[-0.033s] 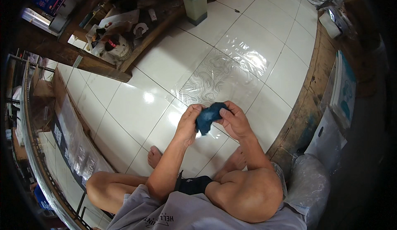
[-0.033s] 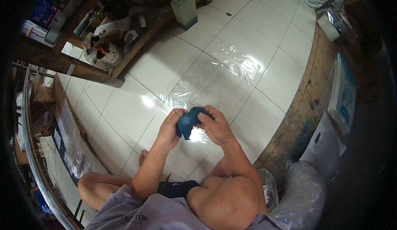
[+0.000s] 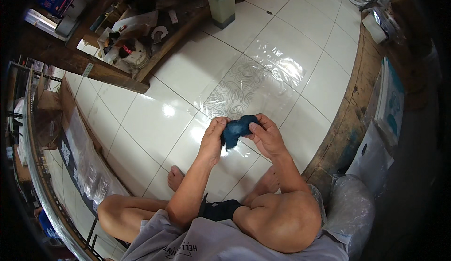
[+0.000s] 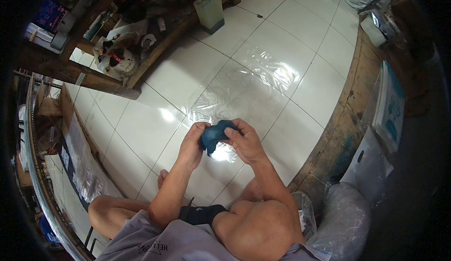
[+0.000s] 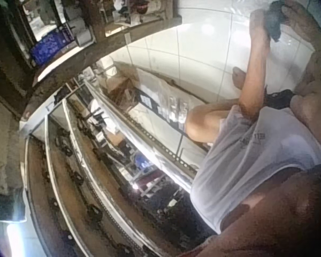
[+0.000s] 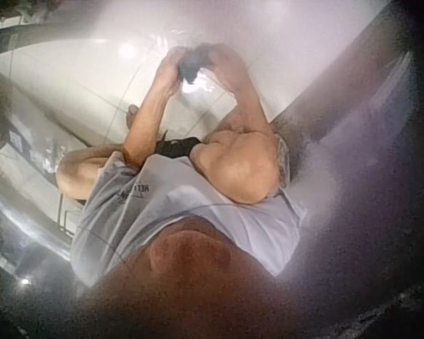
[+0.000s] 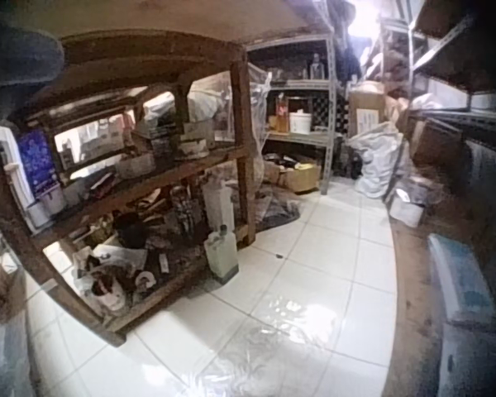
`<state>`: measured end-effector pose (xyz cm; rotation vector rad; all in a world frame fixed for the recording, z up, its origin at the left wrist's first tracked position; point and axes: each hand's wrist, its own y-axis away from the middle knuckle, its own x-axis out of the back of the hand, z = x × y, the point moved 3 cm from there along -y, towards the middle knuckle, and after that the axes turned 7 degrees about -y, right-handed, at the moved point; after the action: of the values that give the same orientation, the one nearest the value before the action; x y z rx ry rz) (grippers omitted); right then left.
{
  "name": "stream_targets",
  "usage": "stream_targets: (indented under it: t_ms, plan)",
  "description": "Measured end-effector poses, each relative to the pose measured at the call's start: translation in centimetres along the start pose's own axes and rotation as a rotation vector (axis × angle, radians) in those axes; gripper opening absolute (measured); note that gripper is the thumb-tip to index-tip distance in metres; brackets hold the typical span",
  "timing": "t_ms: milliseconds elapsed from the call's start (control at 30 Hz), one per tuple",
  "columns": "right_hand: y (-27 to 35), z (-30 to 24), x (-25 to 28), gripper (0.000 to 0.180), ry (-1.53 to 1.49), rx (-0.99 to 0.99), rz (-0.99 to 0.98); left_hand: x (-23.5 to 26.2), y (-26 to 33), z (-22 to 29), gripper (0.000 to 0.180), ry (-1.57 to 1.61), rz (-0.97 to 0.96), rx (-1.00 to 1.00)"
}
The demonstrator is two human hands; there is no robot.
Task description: The person sits on a tiled floor and wipes a clear plastic sheet laid over the tiles using a dark cloth. They repeatedly rub the surface in circular and back-and-forth motions, occasionally lifting the sheet to wipe underneath or reposition it.
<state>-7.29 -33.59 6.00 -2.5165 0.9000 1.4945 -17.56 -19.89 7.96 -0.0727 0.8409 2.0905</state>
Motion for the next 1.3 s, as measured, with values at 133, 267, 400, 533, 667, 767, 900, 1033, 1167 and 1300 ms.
stream_targets:
  t_ms: [133,267,400,533,667,767,900,1033,1167,1300]
  plan:
    - [-0.4,-0.4,-0.5,0.027,0.228,0.06,0.111,0.3,-0.2,1.1,0.035,-0.26,-0.078,-0.112]
    - [0.0,-0.4,-1.0,0.021,0.53,0.137,0.024,-1.1,0.8,0.7,0.031,-0.013,-0.156,0.025]
    - [0.1,-0.5,-1.4,0.022,0.677,0.108,-0.074,0.1,0.3,0.1,0.026,0.045,-0.108,0.002]
    - [0.4,-1.0,-1.4,0.037,0.783,0.254,-0.01,-0.3,0.5,0.8,0.033,0.067,-0.164,-0.076]
    - [0.7,-1.5,-3.4,0.047,0.596,0.188,0.094,0.6,0.0,0.6,0.044,0.076,-0.216,-0.04]
    - [0.7,-1.3,-4.2,0.046,0.73,-0.033,-0.009,0.7,0.1,0.5,0.044,0.077,-0.209,-0.047]
    - [0.5,-1.3,-3.6,0.041,0.946,-0.017,0.162,-0.8,0.7,0.9,0.034,0.107,-0.109,-0.06]
    - [0.8,-1.2,-4.0,0.035,1.152,0.228,0.136,0.1,-0.2,-1.2,0.03,0.102,-0.101,0.067]
    - [1.0,0.1,-3.0,0.037,1.129,0.262,0.024,0.5,-0.7,-3.4,0.032,0.137,-0.111,0.175]
    - [1.9,1.1,-1.2,0.034,1.075,0.119,0.155,-0.5,-0.8,-4.6,0.031,0.127,-0.07,0.25]
